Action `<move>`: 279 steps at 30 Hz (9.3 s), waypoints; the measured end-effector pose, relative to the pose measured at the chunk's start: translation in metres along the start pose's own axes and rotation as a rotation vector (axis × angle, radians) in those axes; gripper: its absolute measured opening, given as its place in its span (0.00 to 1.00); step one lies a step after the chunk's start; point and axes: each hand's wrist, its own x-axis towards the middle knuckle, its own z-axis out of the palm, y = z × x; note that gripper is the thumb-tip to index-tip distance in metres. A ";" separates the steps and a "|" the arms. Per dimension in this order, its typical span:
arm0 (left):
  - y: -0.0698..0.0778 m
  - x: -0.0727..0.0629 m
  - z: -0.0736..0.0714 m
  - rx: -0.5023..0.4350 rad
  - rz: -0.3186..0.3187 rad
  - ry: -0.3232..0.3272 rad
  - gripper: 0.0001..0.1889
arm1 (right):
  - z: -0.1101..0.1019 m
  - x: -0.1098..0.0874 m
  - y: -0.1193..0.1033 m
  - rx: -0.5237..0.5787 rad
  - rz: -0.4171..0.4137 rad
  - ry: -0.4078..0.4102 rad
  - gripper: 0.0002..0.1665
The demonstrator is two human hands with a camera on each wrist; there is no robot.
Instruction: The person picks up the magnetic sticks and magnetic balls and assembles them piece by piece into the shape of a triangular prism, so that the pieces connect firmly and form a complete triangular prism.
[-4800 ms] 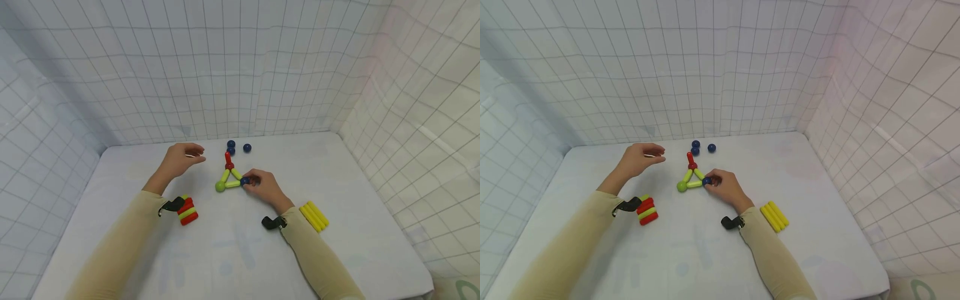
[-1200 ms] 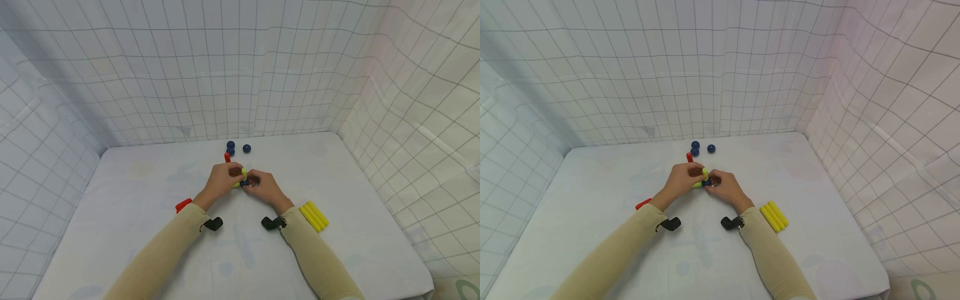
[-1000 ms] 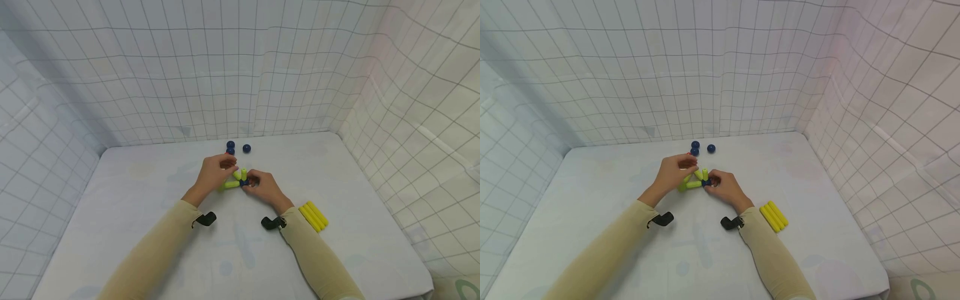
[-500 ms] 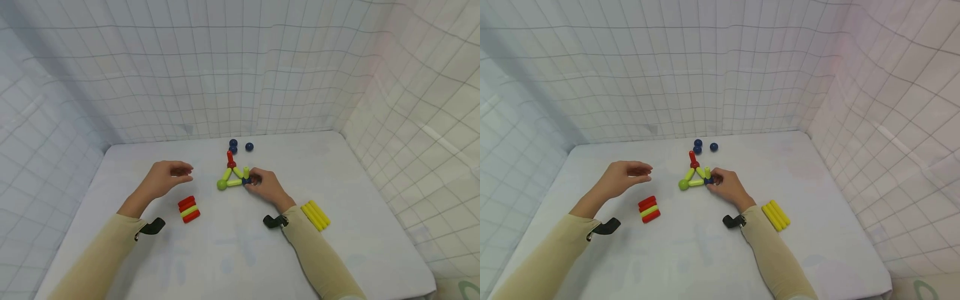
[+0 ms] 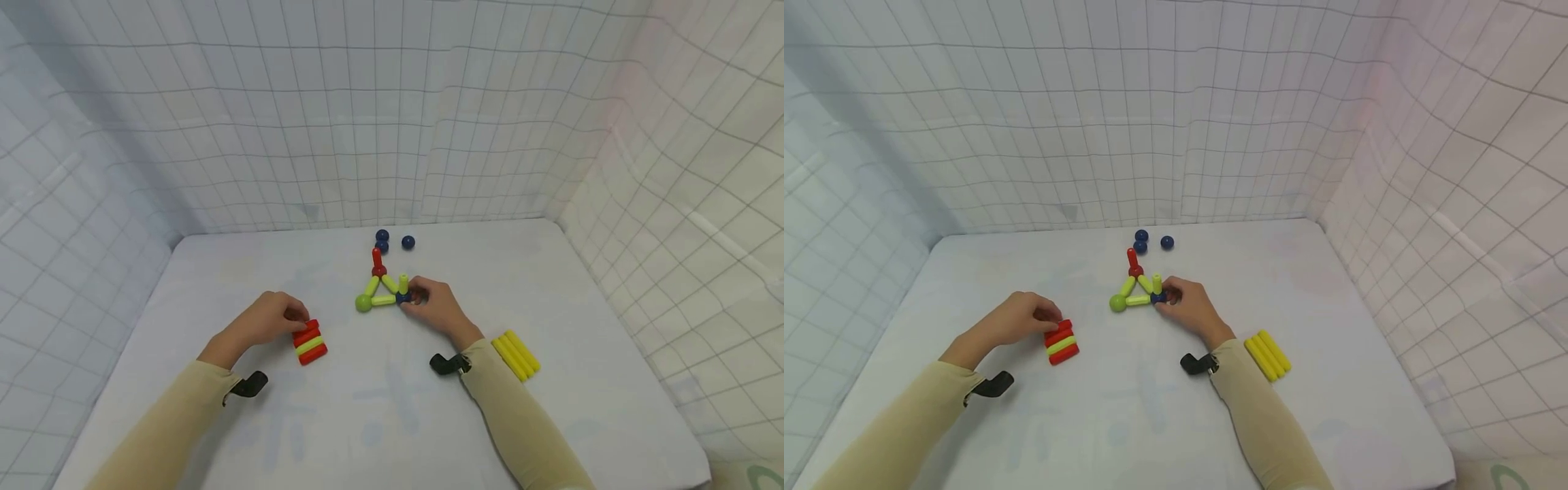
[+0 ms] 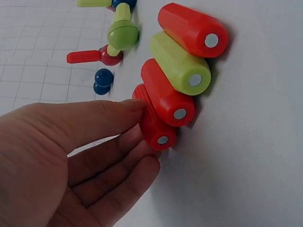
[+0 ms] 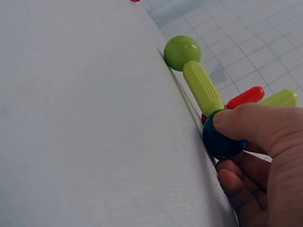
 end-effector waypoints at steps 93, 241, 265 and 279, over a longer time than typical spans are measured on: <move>0.070 0.172 -0.030 -0.064 0.126 0.231 0.15 | 0.002 0.005 0.006 0.042 -0.023 -0.021 0.24; 0.060 0.057 0.070 -0.234 0.041 0.212 0.10 | -0.065 0.051 -0.029 0.118 -0.022 0.071 0.21; 0.064 0.056 0.071 -0.236 -0.015 0.207 0.17 | -0.042 0.011 -0.047 0.170 -0.096 -0.024 0.23; 0.066 0.055 0.069 -0.227 -0.019 0.193 0.15 | -0.061 0.038 -0.040 0.190 -0.174 -0.012 0.19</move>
